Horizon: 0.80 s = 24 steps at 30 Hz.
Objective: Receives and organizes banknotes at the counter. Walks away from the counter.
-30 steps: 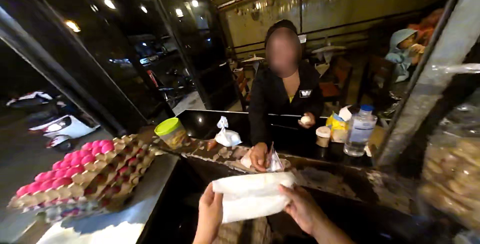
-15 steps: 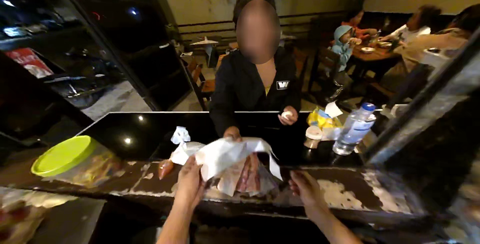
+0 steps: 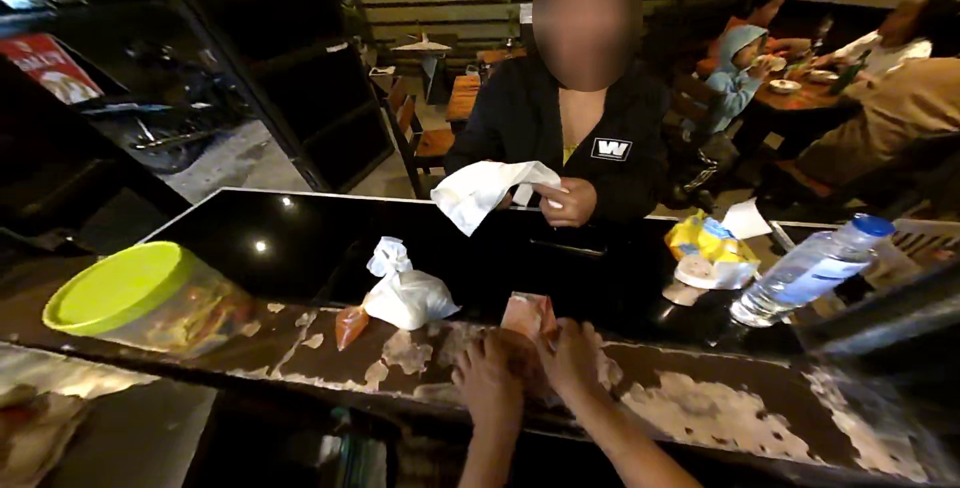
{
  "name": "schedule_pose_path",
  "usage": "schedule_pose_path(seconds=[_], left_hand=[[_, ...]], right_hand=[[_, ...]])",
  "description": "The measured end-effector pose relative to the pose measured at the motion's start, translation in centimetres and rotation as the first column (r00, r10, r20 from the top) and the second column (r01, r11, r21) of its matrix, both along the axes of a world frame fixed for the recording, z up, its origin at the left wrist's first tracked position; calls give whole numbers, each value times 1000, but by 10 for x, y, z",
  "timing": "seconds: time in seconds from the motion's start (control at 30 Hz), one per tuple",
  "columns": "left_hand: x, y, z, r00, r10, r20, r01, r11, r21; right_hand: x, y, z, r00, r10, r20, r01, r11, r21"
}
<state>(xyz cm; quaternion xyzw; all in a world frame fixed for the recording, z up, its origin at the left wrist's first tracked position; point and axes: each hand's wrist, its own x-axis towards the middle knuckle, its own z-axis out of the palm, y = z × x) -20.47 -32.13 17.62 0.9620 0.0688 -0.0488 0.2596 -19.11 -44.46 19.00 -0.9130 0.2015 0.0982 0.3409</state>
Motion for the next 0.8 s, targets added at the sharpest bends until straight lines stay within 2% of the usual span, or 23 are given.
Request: schedule_pose_path(seconds=[0.13,0.23,0.33,0.4,0.47,0.53,0.57,0.6,0.67,0.7,0.8], left_hand=[[-8,-15,-7,999,37,36,-37,999,-19],[-13,-22,-20,987,44,152,-36,998,-56],[-21,-18,-22,983,3,184,26,988,-154],[-29,-11,-27,948,83,308,30,938,-345],[-42,-4,-26,912,215,350,53,783,-620],[-72,2,-8,968,196,160,42,501,-865],[-92,2,4,990,133,53,1,363,-932],[-114,0,14,996,77,-36,-55,268,-962],[-158,-13,24,987,25,-156,-158,152,-976],[-179,-24,23,981,64,-180,-188,137,-973],[-248,-59,17,910,349,-222,-261,70,-963]], right_hand=[[8,9,3,998,-51,-40,52,998,26],[10,9,2,999,-40,-5,41,996,76],[-1,1,-5,981,-26,193,-14,979,203],[-17,-12,-13,929,-65,365,-73,933,352],[-39,-22,-11,880,-130,457,-149,838,526],[-68,-30,-4,884,-165,437,-226,666,710],[-86,-34,1,901,-144,408,-252,593,765],[-104,-38,5,916,-104,387,-273,544,793],[-139,-48,8,928,-25,371,-311,497,810],[-156,-53,5,927,0,375,-328,484,811],[-210,-63,-6,911,34,410,-377,470,798]])
